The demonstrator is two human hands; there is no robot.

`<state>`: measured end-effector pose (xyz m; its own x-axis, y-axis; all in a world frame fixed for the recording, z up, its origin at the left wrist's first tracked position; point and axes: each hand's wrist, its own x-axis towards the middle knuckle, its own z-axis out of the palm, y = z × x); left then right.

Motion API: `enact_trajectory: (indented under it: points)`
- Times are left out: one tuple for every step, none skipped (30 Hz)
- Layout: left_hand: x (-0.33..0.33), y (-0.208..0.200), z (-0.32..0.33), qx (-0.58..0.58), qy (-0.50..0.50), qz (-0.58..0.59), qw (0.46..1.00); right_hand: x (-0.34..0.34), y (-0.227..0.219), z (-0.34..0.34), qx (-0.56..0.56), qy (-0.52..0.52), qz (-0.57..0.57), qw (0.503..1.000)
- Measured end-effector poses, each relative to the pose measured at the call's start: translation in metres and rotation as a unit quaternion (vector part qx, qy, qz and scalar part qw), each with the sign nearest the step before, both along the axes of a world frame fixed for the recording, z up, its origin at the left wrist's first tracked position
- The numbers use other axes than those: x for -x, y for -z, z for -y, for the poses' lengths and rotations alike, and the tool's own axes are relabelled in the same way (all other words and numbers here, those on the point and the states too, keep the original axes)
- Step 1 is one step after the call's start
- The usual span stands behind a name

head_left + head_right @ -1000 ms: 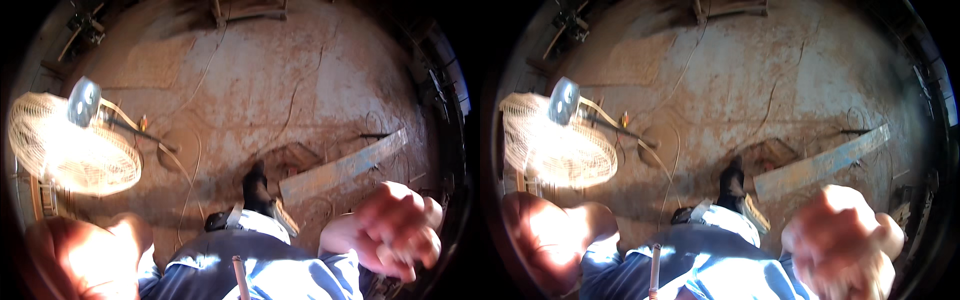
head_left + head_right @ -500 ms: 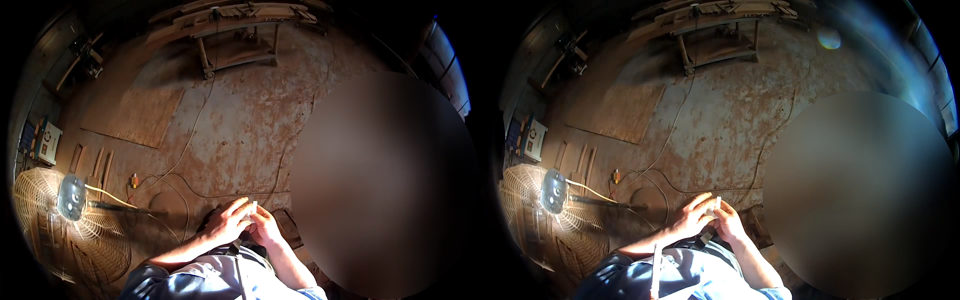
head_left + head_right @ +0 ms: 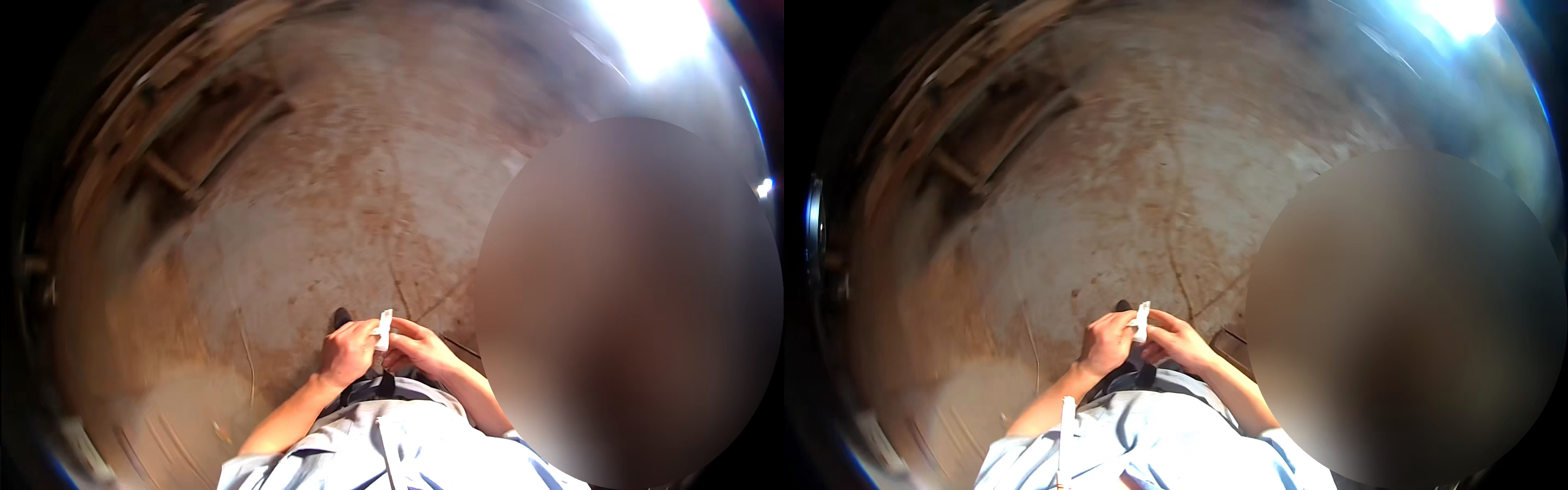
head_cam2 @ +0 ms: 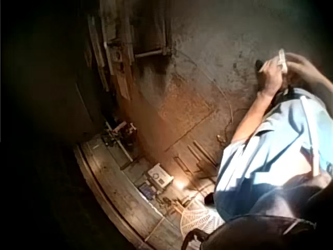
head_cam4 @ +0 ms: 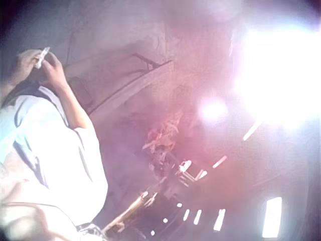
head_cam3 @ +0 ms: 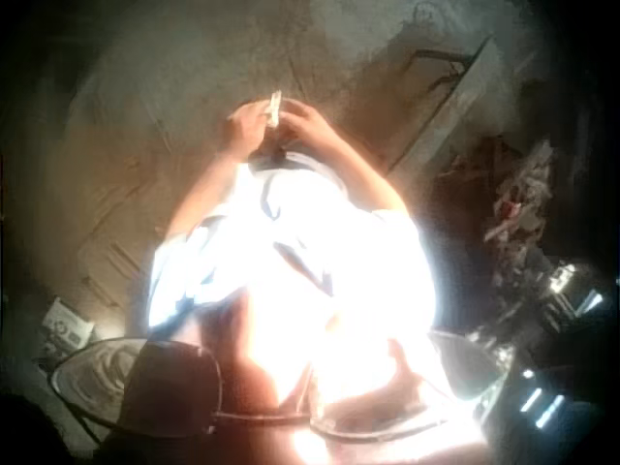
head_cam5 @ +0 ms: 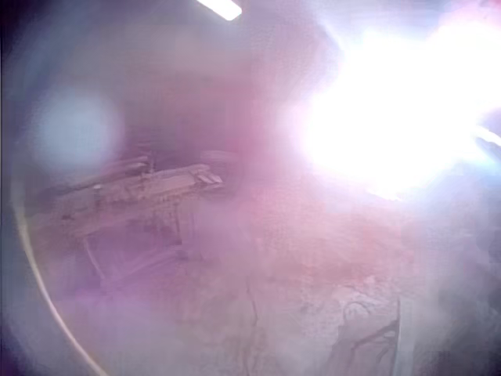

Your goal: The person uses a hammer to tap a wooden panel into place on a metal frame, then measures the assembly with a tape measure. They adjust the clamps holding the panel, wipe the surface with a cloth, and later clean a pair of glasses with a tissue before picking up a stack of wooden planks.

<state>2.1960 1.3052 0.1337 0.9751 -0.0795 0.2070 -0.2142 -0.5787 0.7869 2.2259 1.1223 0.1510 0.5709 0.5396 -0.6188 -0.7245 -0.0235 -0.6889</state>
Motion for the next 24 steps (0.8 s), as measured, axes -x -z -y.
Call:
enact_trajectory:
  points:
    - [-0.016,-0.006,-0.004,0.013,0.018,-0.011,1.000,-0.011,0.000,-0.005,0.013,-0.005,0.049,0.999]
    - [-0.037,-0.014,-0.005,-0.001,0.034,-0.049,0.998,-0.026,0.002,-0.011,0.024,0.007,0.065,0.998]
    - [-0.051,-0.011,-0.004,0.019,0.040,-0.051,0.998,-0.038,0.002,-0.014,0.033,0.014,0.081,0.996]
    - [-0.061,-0.011,-0.008,0.020,0.057,-0.050,0.997,-0.044,-0.004,-0.020,0.043,0.046,0.068,0.996]
    - [-0.072,-0.013,-0.006,0.023,0.073,-0.044,0.996,-0.046,-0.003,-0.019,0.024,0.080,0.067,0.994]
    - [-0.086,-0.015,-0.002,0.040,0.098,-0.045,0.993,-0.051,-0.008,-0.014,0.017,0.112,0.045,0.993]
    - [-0.099,-0.022,0.004,0.060,0.122,-0.069,0.988,-0.056,-0.012,-0.009,0.007,0.143,0.026,0.989]
    - [-0.116,-0.027,0.011,0.061,0.149,-0.086,0.983,-0.062,-0.009,-0.001,-0.005,0.168,0.025,0.985]
    - [-0.128,-0.025,0.018,0.062,0.177,-0.102,0.977,-0.065,-0.004,0.003,-0.009,0.209,0.020,0.978]
    - [-0.141,-0.021,0.025,0.074,0.189,-0.115,0.972,-0.074,-0.003,0.009,-0.013,0.230,0.015,0.973]
    - [-0.162,-0.007,0.028,0.083,0.202,-0.127,0.968,-0.092,0.009,0.011,-0.020,0.251,0.012,0.968]
    - [-0.179,-0.009,0.040,0.094,0.224,-0.135,0.961,-0.106,0.015,0.018,-0.026,0.276,0.012,0.961]
    - [-0.193,-0.008,0.051,0.094,0.243,-0.132,0.956,-0.117,0.018,0.029,-0.033,0.299,0.014,0.953]
    - [-0.205,-0.013,0.064,0.091,0.265,-0.141,0.950,-0.127,0.017,0.042,-0.042,0.322,0.007,0.946]
    - [-0.223,-0.015,0.078,0.086,0.283,-0.145,0.944,-0.143,0.036,0.053,-0.061,0.359,0.013,0.931]
    - [-0.241,-0.007,0.086,0.106,0.278,-0.169,0.940,-0.160,0.039,0.073,-0.063,0.381,0.019,0.922]
    - [-0.260,-0.001,0.094,0.125,0.270,-0.194,0.935,-0.178,0.039,0.095,-0.065,0.400,0.025,0.914]
    - [-0.271,0.002,0.101,0.105,0.257,-0.193,0.941,-0.183,0.055,0.112,-0.065,0.430,0.015,0.900]
    - [-0.291,0.003,0.112,0.086,0.242,-0.186,0.949,-0.194,0.066,0.134,-0.063,0.464,0.012,0.883]
    - [-0.315,0.014,0.119,0.054,0.225,-0.190,0.954,-0.208,0.073,0.162,-0.061,0.494,0.012,0.867]
    - [-0.341,0.028,0.119,0.021,0.204,-0.194,0.959,-0.223,0.079,0.189,-0.062,0.520,0.008,0.852]
    - [-0.363,0.042,0.118,-0.056,0.187,-0.219,0.956,-0.230,0.087,0.211,-0.031,0.554,0.022,0.832]
    - [-0.382,0.056,0.113,-0.133,0.160,-0.241,0.948,-0.238,0.084,0.235,-0.041,0.582,0.010,0.812]
    - [-0.400,0.076,0.108,-0.182,0.175,-0.240,0.937,-0.243,0.086,0.262,-0.039,0.600,0.007,0.799]
